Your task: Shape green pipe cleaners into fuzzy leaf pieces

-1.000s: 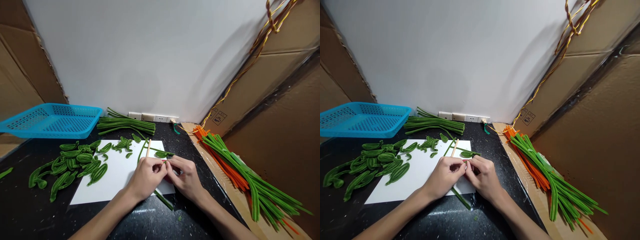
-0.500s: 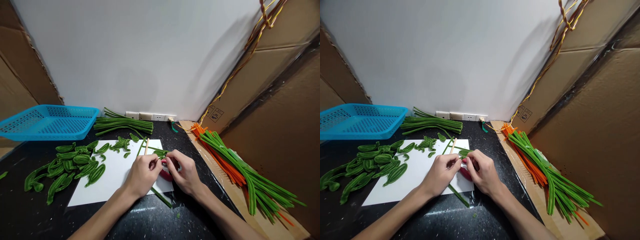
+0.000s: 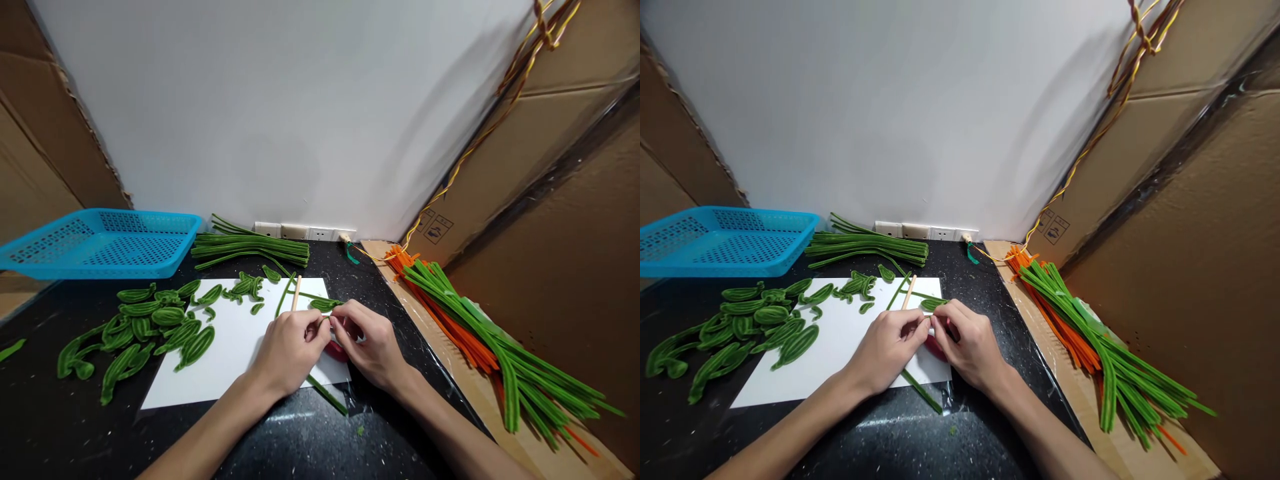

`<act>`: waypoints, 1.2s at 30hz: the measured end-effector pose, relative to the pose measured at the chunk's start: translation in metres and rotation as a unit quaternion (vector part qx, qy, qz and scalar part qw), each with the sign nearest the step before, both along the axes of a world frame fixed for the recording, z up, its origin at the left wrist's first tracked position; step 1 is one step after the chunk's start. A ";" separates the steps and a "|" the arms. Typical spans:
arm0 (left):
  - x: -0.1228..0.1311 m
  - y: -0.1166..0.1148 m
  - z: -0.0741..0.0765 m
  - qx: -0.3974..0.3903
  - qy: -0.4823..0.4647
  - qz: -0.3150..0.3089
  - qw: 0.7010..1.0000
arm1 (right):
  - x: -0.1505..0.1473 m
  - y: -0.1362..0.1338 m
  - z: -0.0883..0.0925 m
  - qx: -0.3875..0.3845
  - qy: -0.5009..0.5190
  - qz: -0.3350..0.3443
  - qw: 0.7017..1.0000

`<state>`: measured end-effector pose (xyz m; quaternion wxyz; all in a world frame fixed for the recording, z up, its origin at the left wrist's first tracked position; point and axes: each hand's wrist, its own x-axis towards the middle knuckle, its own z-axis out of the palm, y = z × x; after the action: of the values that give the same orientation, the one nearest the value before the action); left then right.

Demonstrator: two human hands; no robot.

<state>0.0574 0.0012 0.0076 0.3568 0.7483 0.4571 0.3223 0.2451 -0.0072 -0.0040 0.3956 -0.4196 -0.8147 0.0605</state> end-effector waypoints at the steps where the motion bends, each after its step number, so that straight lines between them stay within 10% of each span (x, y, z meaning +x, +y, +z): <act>1: 0.000 0.000 0.000 0.000 -0.001 -0.005 1.000 | 0.000 0.000 0.000 0.002 0.000 0.002 1.000; 20: 0.000 0.001 -0.003 0.088 -0.064 -0.005 0.994 | 0.001 -0.002 0.002 0.001 0.002 0.006 1.000; 36: 0.000 0.015 0.001 -0.166 -0.410 -0.017 0.897 | -0.001 -0.001 0.015 -0.110 -0.150 -0.026 0.982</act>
<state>0.0571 0.0159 0.0091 0.6368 0.4873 0.3046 0.5140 0.2444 -0.0083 0.0108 0.2218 -0.4857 -0.8421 0.0762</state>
